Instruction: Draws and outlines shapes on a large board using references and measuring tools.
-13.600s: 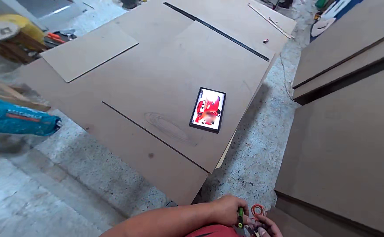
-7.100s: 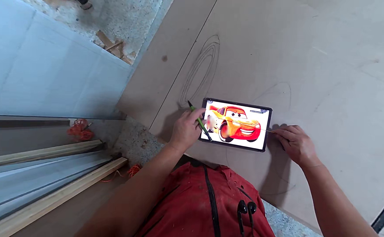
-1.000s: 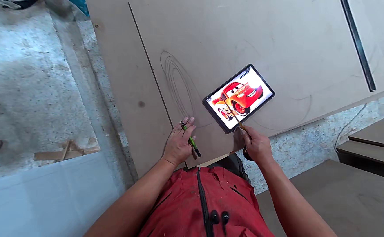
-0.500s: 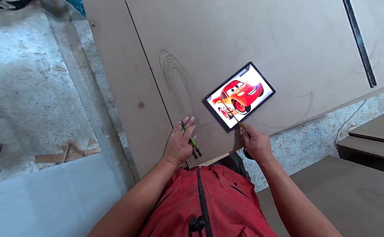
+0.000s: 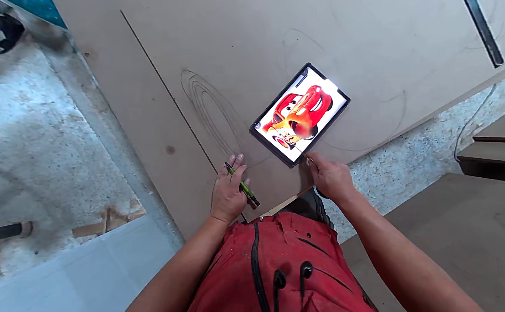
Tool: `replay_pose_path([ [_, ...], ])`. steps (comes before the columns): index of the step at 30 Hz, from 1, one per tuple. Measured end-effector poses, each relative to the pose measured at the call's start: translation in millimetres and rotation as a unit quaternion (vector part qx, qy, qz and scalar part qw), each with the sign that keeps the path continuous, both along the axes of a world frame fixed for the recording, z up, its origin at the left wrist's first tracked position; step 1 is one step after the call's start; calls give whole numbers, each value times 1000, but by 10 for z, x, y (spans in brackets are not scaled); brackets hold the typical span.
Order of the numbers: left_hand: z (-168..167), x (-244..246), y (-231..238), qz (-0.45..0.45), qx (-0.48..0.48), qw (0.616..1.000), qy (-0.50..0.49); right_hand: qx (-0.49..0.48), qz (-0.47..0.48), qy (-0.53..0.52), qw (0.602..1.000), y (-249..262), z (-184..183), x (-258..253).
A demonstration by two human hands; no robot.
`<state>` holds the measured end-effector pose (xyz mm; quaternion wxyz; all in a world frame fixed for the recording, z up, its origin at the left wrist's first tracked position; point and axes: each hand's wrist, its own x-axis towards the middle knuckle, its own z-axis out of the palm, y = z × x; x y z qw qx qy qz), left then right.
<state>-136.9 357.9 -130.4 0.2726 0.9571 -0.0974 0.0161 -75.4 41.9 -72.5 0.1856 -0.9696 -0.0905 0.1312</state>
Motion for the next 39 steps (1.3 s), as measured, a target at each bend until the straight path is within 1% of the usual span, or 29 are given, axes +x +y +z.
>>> replay_pose_path([
  [6, 5, -6, -11, 2, -13, 1000, -6, 10, 0, 12, 1000, -20, -5, 10],
  [20, 19, -5, -8, 4, -2, 1000, 1, 17, 5, 42, 999, -28, 37, 62],
  [39, 2, -16, -5, 2, 4, 1000, 7, 20, 6, 52, 998, -39, 61, 83],
])
